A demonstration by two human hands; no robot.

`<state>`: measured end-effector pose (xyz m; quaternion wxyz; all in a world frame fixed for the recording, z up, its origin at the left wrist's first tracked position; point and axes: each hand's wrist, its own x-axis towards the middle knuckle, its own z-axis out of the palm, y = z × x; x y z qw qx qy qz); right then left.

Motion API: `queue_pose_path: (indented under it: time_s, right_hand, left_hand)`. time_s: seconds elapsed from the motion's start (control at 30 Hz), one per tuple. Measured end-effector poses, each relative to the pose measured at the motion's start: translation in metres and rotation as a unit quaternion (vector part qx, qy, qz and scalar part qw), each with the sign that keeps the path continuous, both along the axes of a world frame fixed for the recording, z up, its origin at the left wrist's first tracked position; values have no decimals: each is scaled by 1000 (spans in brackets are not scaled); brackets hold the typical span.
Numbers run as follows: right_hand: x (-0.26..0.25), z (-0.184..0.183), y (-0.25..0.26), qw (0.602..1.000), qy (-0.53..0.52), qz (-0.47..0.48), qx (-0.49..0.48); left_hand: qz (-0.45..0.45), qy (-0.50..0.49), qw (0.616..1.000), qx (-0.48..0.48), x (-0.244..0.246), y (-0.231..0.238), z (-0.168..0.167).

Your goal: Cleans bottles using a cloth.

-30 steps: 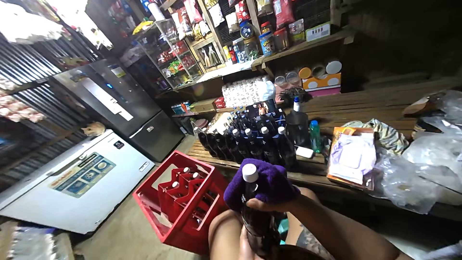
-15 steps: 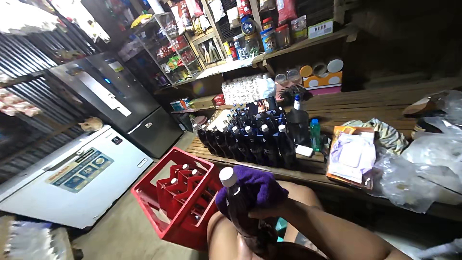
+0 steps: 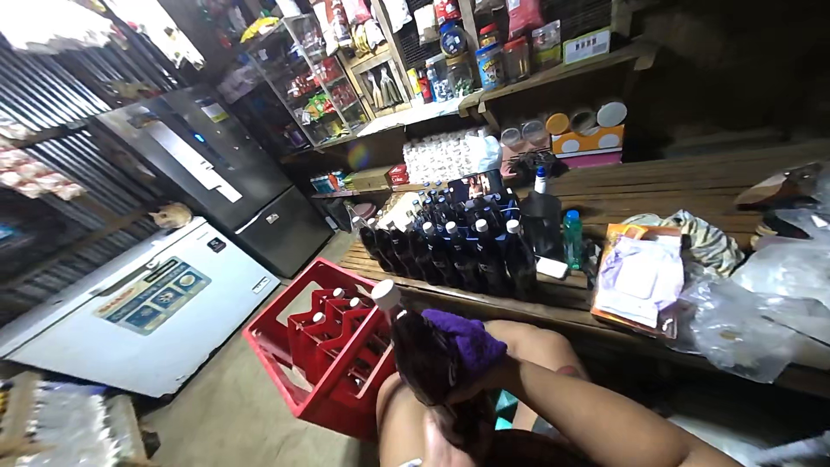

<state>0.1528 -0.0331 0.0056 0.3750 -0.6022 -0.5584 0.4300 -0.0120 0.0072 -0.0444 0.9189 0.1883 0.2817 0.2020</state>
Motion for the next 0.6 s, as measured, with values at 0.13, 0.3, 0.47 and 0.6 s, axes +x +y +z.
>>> queue_pose_path:
  time_s: [0.13,0.3,0.47,0.6]
  right_hand:
    - [-5,27,-10,985,125,-117,-37]
    - [1,13,-14,932,245,-232,135]
    - [9,36,-10,973,37,-190,128]
    - [-8,48,0,953,-167,-174,181]
  left_hand:
    - [-32,41,999,15,6,12,27]
    - [-34,186,955,230,-6,54,10]
    - [99,75,864,487,-17,96,67]
    - [79,-52,758,646,-6,92,140]
